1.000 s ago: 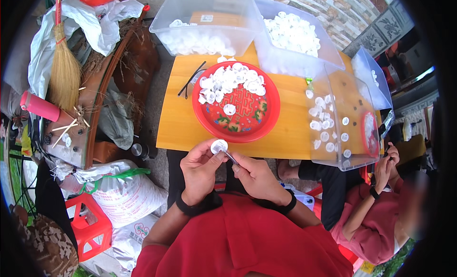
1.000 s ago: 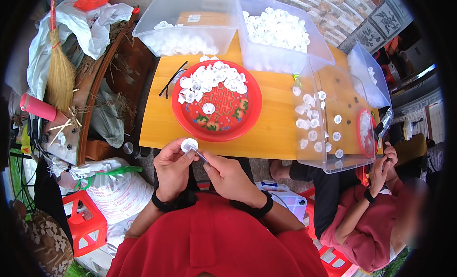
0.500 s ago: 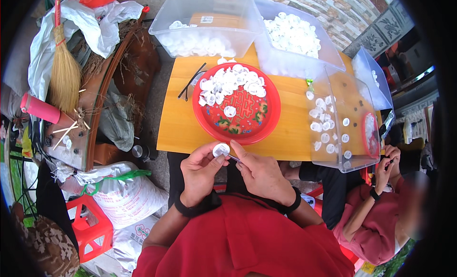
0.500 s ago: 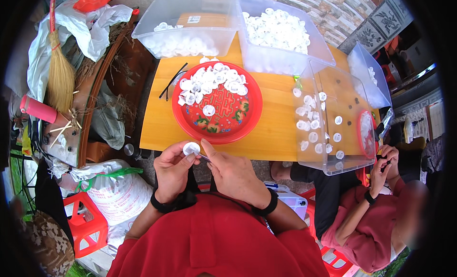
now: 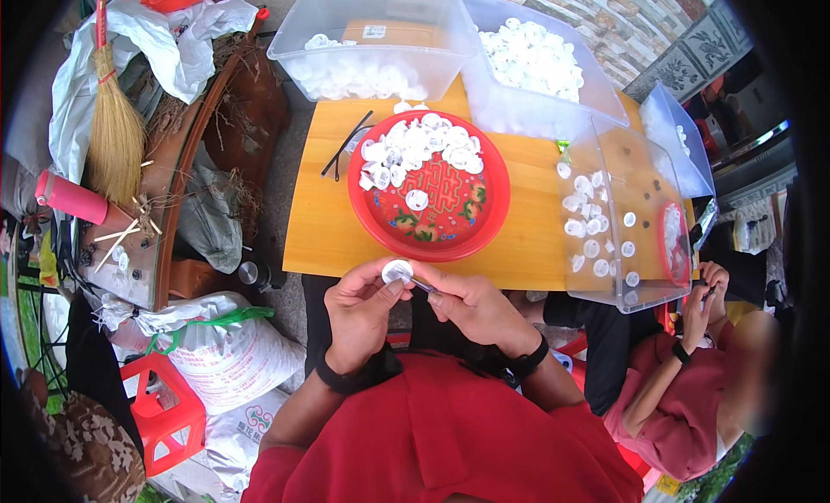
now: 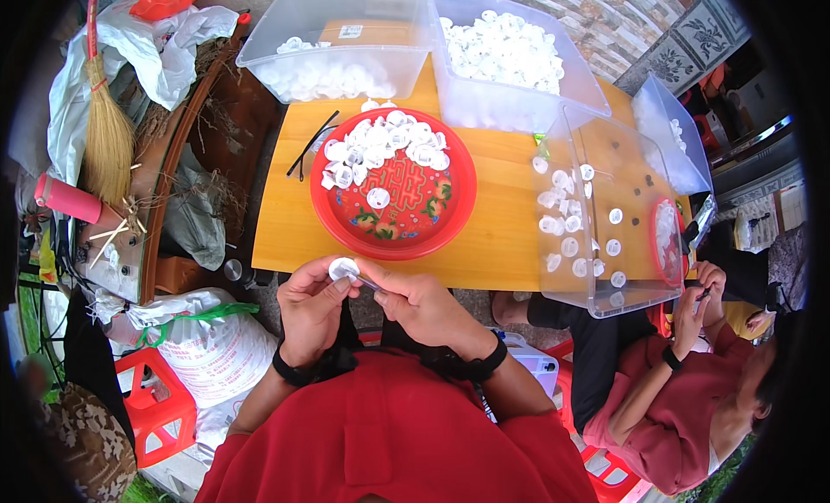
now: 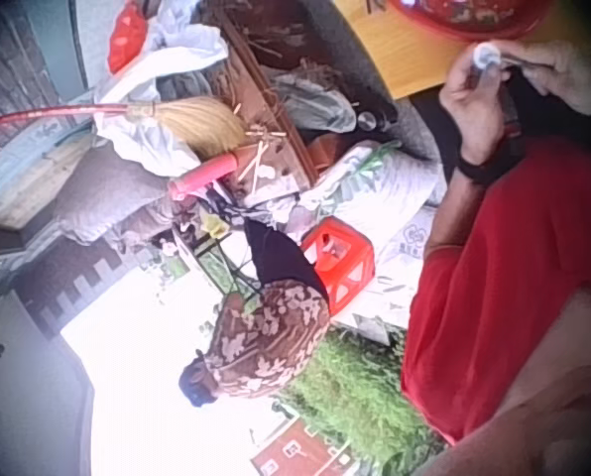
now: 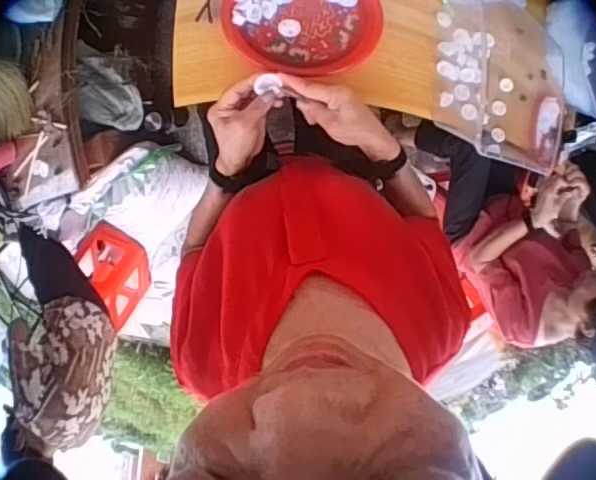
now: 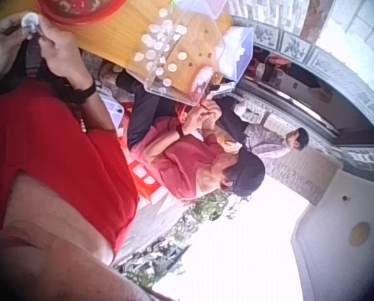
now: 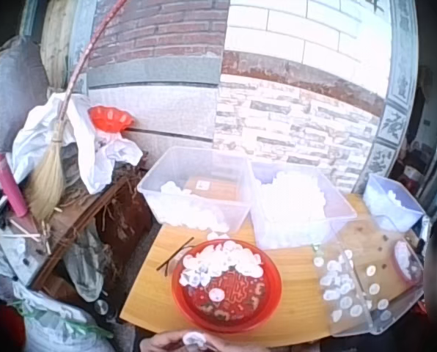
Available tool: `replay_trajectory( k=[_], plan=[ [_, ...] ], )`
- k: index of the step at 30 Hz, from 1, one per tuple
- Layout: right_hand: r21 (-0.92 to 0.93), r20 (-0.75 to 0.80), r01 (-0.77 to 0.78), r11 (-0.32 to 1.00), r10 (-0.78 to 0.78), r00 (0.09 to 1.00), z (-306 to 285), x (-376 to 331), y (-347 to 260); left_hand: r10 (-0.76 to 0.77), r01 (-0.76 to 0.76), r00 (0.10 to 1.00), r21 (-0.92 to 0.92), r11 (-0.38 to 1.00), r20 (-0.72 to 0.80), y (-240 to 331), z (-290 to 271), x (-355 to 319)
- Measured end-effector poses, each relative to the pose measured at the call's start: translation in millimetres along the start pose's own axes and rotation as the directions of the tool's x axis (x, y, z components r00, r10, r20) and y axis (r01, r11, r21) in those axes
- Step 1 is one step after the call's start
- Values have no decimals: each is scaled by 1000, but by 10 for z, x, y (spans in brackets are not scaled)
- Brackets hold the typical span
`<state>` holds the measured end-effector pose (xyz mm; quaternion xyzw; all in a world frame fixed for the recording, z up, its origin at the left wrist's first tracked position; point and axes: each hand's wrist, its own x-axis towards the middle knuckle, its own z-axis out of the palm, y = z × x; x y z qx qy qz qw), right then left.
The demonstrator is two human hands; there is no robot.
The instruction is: Assembling small white plastic components using a screwdriver tool.
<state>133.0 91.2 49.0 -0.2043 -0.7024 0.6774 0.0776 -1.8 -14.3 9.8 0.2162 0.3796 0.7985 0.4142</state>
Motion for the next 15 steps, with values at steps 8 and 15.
replay_trajectory(
  k=[8,15],
  plan=[
    [70,35,-53,996,51,998,-39,7,-5,-61,62,998,-39,997,22,5,-12,2],
    [-47,-38,-78,996,76,996,-38,4,-75,-196,199,979,-41,979,51,29,-104,39]
  ],
)
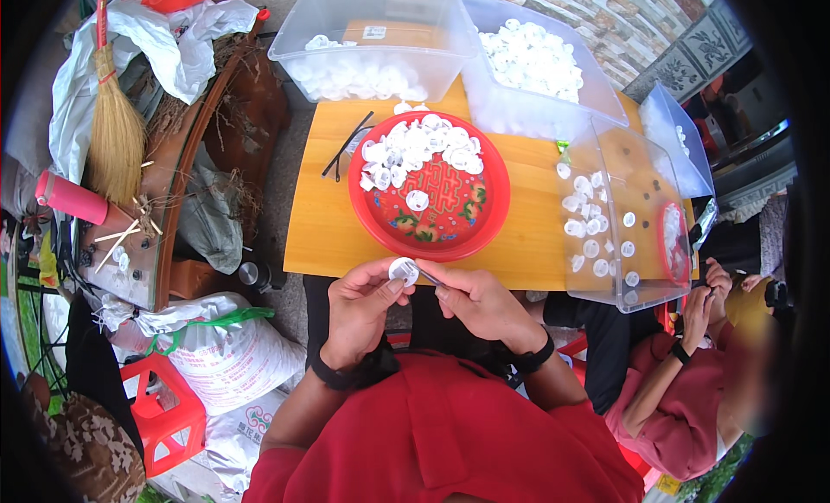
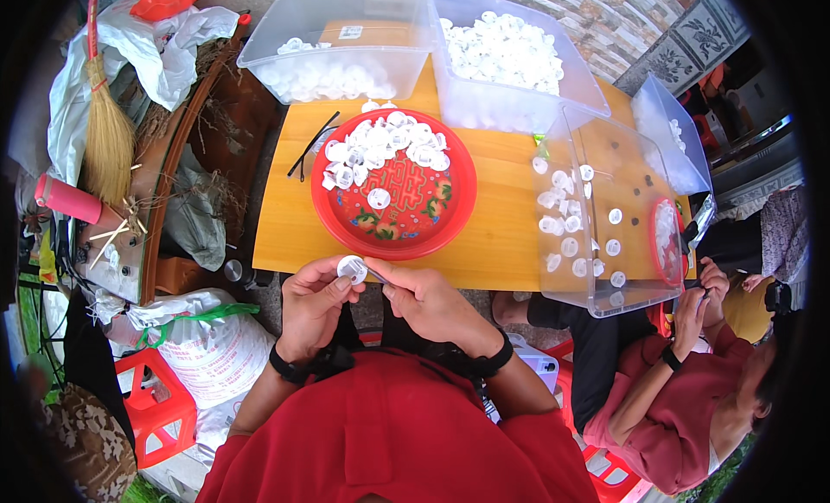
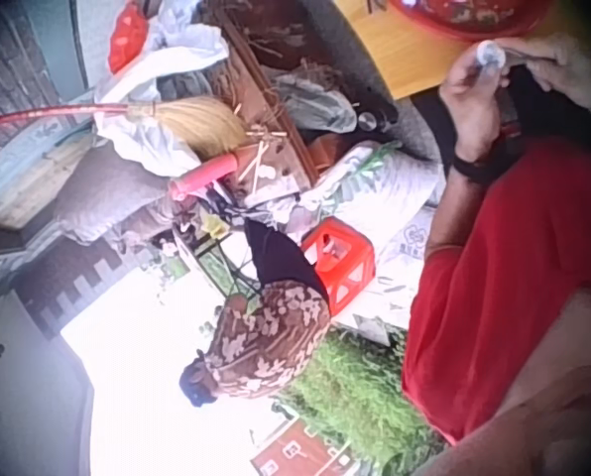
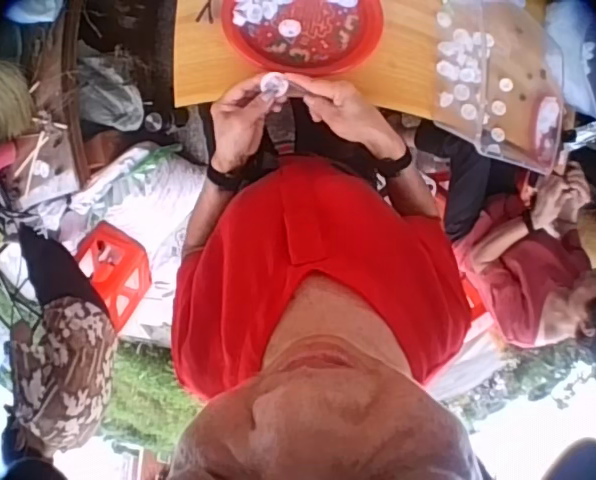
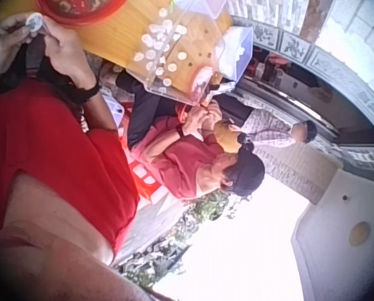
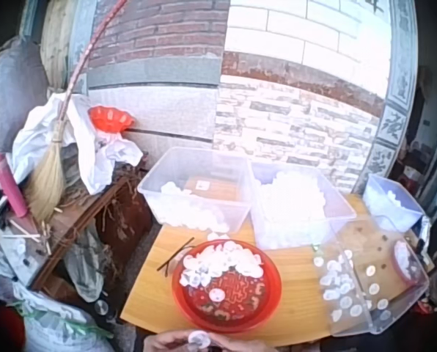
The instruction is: Assembling small white plastic components using a screwdriver tool.
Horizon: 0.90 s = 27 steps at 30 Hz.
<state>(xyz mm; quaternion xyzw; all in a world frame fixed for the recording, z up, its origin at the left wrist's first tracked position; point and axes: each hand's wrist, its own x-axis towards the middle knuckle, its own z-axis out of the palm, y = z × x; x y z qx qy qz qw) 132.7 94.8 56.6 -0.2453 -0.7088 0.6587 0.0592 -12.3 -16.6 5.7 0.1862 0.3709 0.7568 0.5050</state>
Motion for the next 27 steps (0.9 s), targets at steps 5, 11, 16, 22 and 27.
replay_trajectory(
  k=[5,11,16,22,27],
  plan=[
    [-343,-112,134,930,-182,977,34,-111,-35,37,-37,999,-6,999,-23,11,17,-8],
    [-615,-128,150,774,-285,950,89,-170,-69,90,-90,996,31,995,-11,9,49,-13],
    [-692,-122,139,708,-305,945,111,-176,-101,99,-97,995,88,991,-26,-19,55,-30],
    [-790,-79,132,599,-312,947,124,-191,-105,122,-117,992,170,978,-22,-21,77,-43],
    [-864,-30,97,494,-244,969,137,-202,-173,142,-137,990,217,966,-5,-38,71,-49]
  ],
)
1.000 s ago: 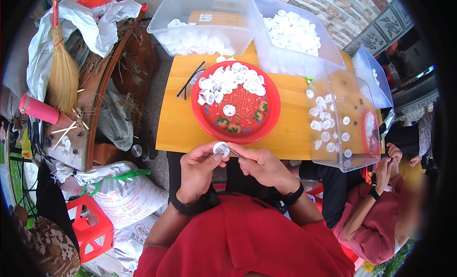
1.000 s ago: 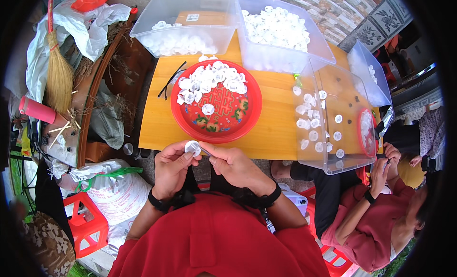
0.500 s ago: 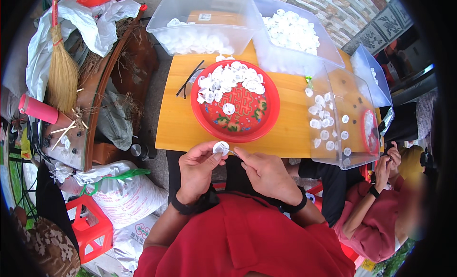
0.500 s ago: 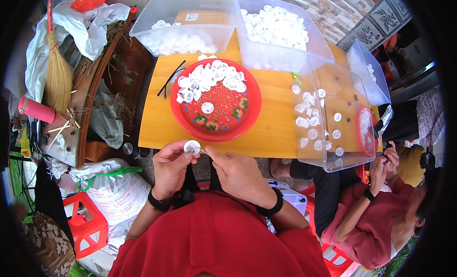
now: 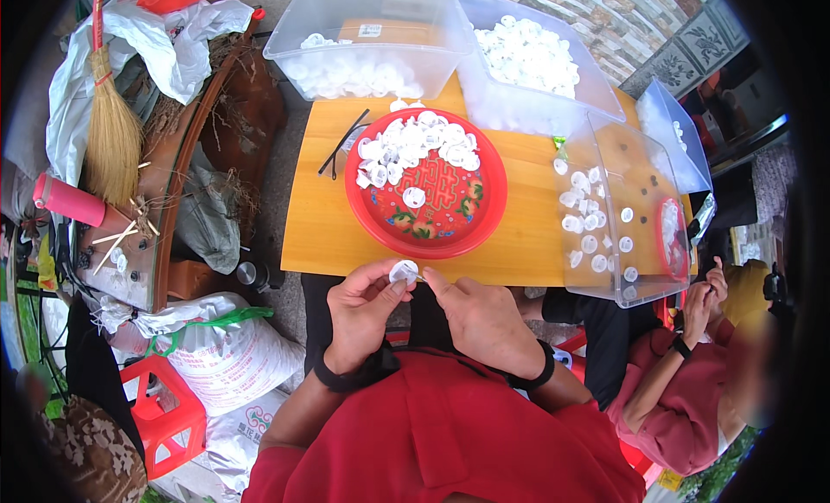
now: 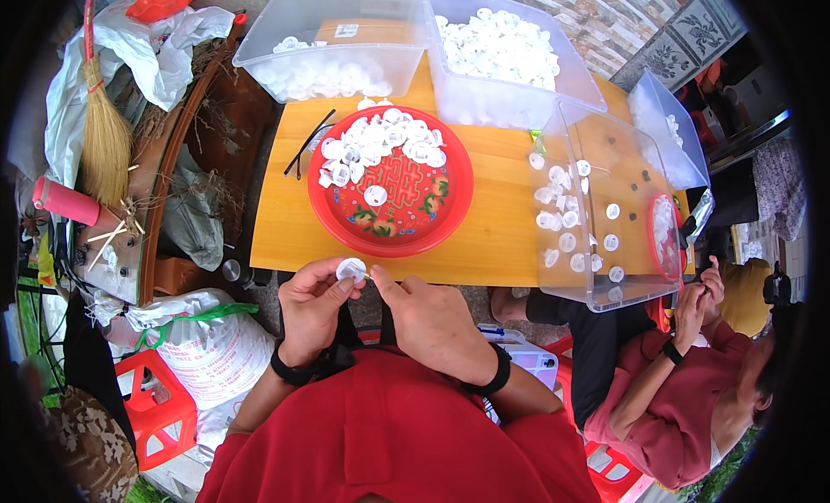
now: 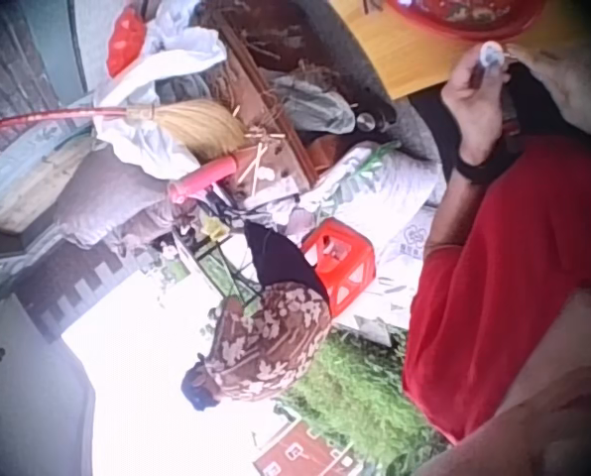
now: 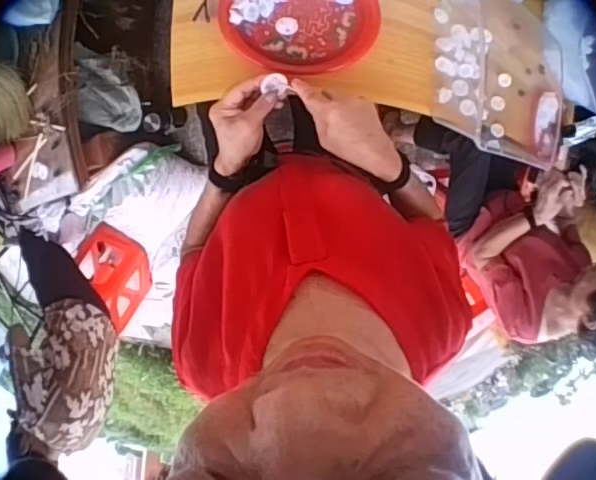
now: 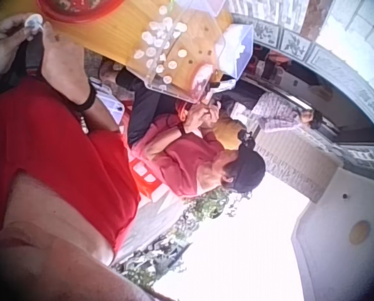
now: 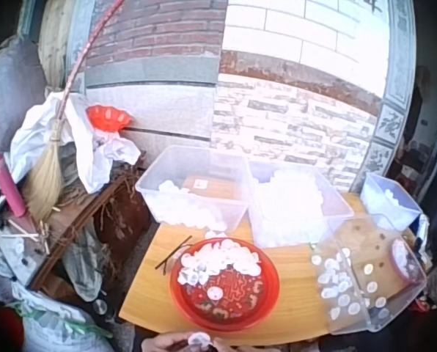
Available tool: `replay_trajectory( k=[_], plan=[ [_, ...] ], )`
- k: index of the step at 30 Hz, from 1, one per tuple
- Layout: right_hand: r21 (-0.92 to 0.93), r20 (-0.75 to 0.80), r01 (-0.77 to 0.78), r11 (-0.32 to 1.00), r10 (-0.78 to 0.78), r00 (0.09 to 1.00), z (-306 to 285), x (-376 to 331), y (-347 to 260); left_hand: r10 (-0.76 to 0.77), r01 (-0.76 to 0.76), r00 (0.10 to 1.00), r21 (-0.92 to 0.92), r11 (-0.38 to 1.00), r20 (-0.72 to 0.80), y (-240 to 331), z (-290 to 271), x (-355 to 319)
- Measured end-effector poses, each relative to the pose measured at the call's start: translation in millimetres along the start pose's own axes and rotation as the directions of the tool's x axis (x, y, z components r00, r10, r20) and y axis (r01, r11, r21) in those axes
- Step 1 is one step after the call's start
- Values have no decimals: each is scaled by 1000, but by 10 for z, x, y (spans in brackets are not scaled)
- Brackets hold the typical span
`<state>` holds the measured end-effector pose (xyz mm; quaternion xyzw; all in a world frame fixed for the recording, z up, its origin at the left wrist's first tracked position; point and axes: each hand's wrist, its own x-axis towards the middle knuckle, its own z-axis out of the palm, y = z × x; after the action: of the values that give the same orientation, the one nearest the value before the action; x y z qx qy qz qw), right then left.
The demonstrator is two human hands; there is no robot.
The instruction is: Assembling small white plastic components using a screwdriver tool.
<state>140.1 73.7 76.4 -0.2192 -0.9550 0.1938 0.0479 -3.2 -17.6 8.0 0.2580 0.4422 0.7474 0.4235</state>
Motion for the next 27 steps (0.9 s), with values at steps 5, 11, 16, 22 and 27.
replay_trajectory(
  k=[5,11,16,22,27],
  plan=[
    [-80,-12,49,996,-51,999,3,8,-20,15,-14,999,21,1000,-50,-13,55,-18],
    [-210,101,118,971,-98,990,-100,99,-129,37,-33,999,107,994,-39,-75,24,-14],
    [-235,188,126,964,-82,979,-128,164,-117,-15,18,999,63,998,-42,-130,-29,32],
    [229,-9,24,973,-23,1000,27,76,141,-66,64,998,-146,987,-8,-35,-87,95],
    [586,7,-73,807,86,996,106,-26,47,-37,36,999,-199,979,-2,-3,-36,82]
  ],
)
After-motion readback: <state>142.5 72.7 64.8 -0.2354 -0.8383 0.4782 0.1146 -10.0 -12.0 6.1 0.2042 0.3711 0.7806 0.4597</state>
